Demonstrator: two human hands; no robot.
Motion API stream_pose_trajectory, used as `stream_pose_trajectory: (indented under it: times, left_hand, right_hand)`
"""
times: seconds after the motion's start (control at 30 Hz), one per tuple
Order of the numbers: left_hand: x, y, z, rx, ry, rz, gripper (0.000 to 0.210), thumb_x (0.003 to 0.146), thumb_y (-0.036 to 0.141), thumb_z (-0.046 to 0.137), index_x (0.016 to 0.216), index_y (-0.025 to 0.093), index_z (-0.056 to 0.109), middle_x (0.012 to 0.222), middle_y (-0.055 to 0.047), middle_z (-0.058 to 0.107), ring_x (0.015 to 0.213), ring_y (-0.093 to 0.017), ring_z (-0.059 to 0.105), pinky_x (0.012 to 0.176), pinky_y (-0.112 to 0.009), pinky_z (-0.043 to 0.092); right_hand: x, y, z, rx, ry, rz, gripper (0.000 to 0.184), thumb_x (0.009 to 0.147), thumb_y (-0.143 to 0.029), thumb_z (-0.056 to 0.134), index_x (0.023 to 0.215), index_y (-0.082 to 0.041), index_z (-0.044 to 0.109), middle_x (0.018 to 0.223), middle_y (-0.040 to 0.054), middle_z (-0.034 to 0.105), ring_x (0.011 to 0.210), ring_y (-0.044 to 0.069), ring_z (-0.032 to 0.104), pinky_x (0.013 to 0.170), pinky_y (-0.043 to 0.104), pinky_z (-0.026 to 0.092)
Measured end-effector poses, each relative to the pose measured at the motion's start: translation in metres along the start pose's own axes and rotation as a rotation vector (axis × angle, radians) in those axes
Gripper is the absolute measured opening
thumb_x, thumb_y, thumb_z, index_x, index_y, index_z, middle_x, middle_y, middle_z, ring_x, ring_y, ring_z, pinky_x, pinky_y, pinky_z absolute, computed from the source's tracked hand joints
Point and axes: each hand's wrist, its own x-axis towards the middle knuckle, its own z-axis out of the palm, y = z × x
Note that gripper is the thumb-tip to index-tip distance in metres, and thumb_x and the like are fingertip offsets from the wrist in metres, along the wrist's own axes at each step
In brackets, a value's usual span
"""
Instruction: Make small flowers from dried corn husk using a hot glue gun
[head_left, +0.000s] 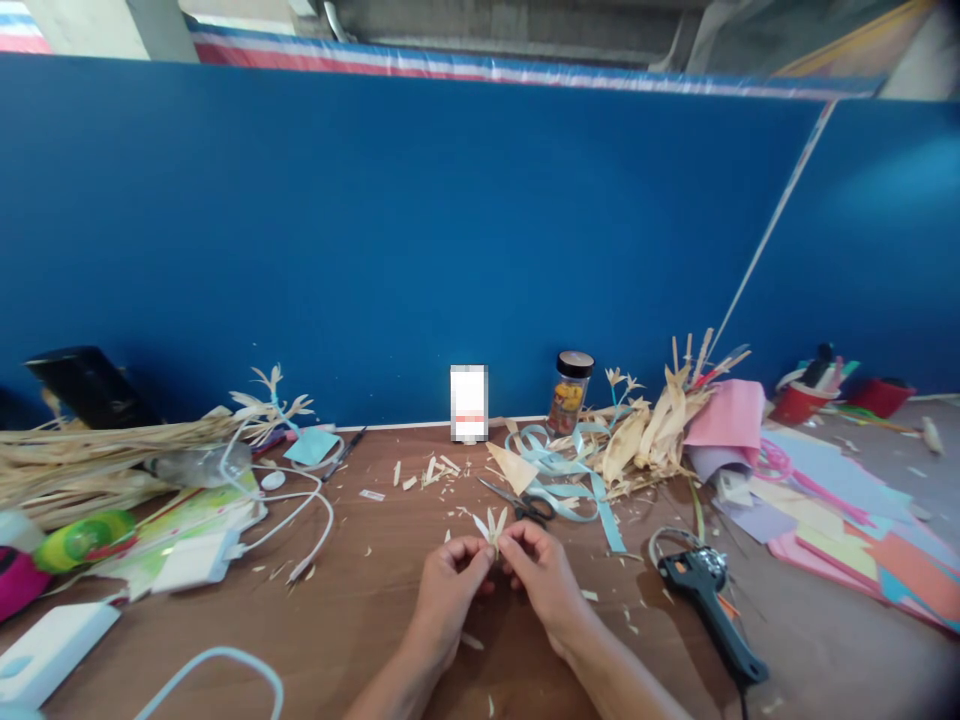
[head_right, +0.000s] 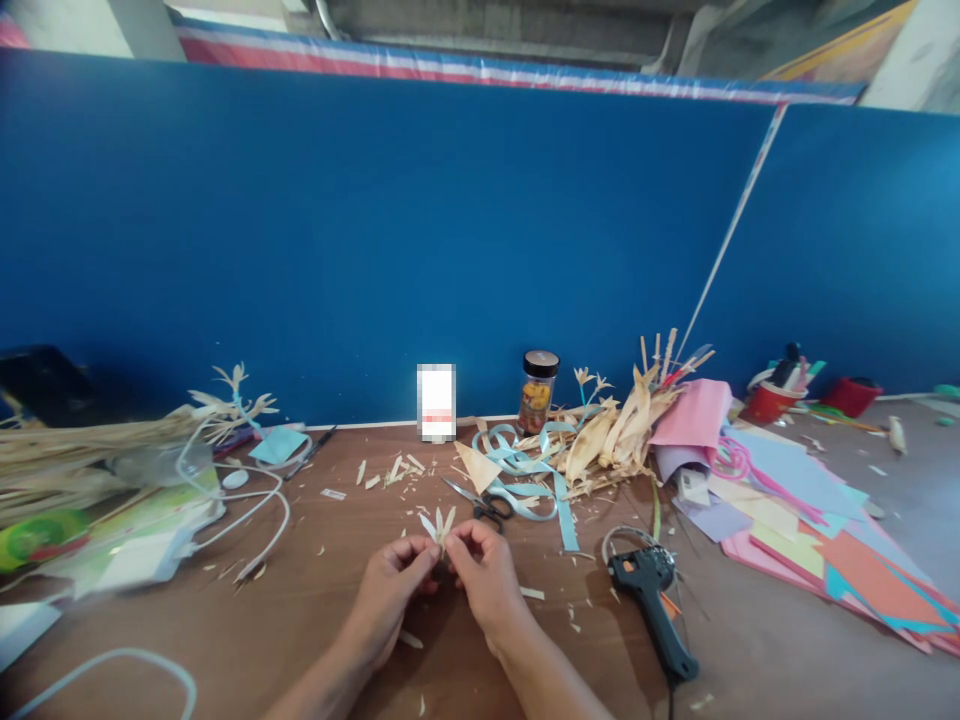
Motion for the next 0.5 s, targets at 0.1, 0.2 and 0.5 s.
stream_pose_trajectory:
  times: [0.1, 0.2, 0.5]
  left_hand:
    - [0.001, 0.0, -0.001, 0.025, -0.001, 0.018, 0.02, 0.066, 0.032, 0.062, 0.067, 0.012, 0.06, 0.061, 0.0, 0.056, 0.054, -0.008, 0.048, 0.049, -0.017, 0.041]
    - [0.002, 0.001, -0.002, 0.014, 0.003, 0.036, 0.02, 0.066, 0.032, 0.061, 0.068, 0.012, 0.06, 0.061, 0.001, 0.055, 0.053, -0.008, 0.047, 0.049, -0.017, 0.04]
    - [0.001, 0.0, -0.004, -0.084, -0.028, 0.101, 0.018, 0.067, 0.031, 0.059, 0.073, 0.013, 0.059, 0.055, 0.003, 0.052, 0.049, -0.008, 0.047, 0.048, -0.018, 0.037]
  right_hand:
    - [0.001, 0.001, 0.0, -0.001, -0.01, -0.001, 0.024, 0.07, -0.039, 0.056, 0.068, -0.015, 0.055, 0.052, -0.0042, 0.049, 0.049, 0.008, 0.045, 0.043, 0.017, 0.035]
    - [0.0, 0.002, 0.0, -0.011, -0.007, -0.019, 0.023, 0.073, -0.038, 0.052, 0.077, -0.015, 0.056, 0.059, -0.0023, 0.053, 0.051, 0.009, 0.048, 0.044, 0.017, 0.037]
    - [-0.023, -0.037, 0.008, -0.474, 0.016, -0.596, 0.029, 0.074, -0.004, 0.039, 0.091, -0.019, 0.056, 0.089, 0.0048, 0.054, 0.083, 0.014, 0.051, 0.073, 0.026, 0.043]
